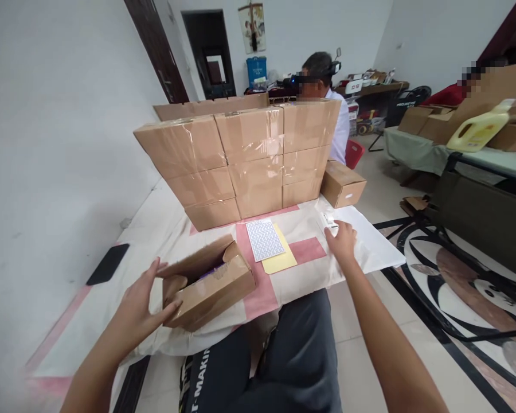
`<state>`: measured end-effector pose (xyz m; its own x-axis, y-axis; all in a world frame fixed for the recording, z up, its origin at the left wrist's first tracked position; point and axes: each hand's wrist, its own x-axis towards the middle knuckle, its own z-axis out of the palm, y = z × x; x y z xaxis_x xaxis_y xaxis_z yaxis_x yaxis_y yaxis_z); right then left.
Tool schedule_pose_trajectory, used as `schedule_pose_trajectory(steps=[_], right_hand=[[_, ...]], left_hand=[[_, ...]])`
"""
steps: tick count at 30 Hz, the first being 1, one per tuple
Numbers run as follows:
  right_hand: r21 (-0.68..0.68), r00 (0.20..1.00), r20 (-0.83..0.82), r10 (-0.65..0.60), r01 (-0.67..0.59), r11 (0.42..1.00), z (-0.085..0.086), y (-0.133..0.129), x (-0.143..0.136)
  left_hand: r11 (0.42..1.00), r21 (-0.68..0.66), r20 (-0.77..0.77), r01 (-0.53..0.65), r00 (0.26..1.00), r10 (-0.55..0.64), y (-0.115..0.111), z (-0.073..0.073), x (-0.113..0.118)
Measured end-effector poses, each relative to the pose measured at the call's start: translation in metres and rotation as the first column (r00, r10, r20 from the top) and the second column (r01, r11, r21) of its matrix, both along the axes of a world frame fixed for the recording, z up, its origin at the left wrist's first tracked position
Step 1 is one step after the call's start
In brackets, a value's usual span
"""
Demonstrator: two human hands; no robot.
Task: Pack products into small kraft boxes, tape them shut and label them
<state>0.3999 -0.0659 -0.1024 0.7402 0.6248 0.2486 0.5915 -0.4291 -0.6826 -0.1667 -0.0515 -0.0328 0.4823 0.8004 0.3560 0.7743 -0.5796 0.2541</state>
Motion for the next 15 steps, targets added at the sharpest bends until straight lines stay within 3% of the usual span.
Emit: schedule_pose_trajectory(steps=[4, 9, 12, 15], right_hand=[[-0.187, 0.968, -0.249, -0.036, -0.012, 0.982, 0.019, 0.018, 0.054], [-0.336, 0.905, -0.404, -0.133, -0.012, 0.942, 0.034, 0.045, 0.075], [-0.348, 0.872, -0.462, -0.160, -0.012, 0.938, 0.037, 0.054, 0.077], [-0.241, 0.870, -0.480, -0.113, -0.007, 0.971, 0.035, 0.057, 0.072]], left_hand=[[0.995, 0.034, -0.084, 0.095, 0.992, -0.092, -0.015, -0.007, 0.003], [0.997, 0.067, -0.182, -0.027, 0.983, 0.039, -0.027, -0.010, 0.036], [0.994, 0.093, -0.139, -0.062, 0.987, 0.074, -0.025, -0.013, 0.045], [0.993, 0.099, -0.086, -0.060, 0.994, 0.069, -0.023, -0.018, 0.043]])
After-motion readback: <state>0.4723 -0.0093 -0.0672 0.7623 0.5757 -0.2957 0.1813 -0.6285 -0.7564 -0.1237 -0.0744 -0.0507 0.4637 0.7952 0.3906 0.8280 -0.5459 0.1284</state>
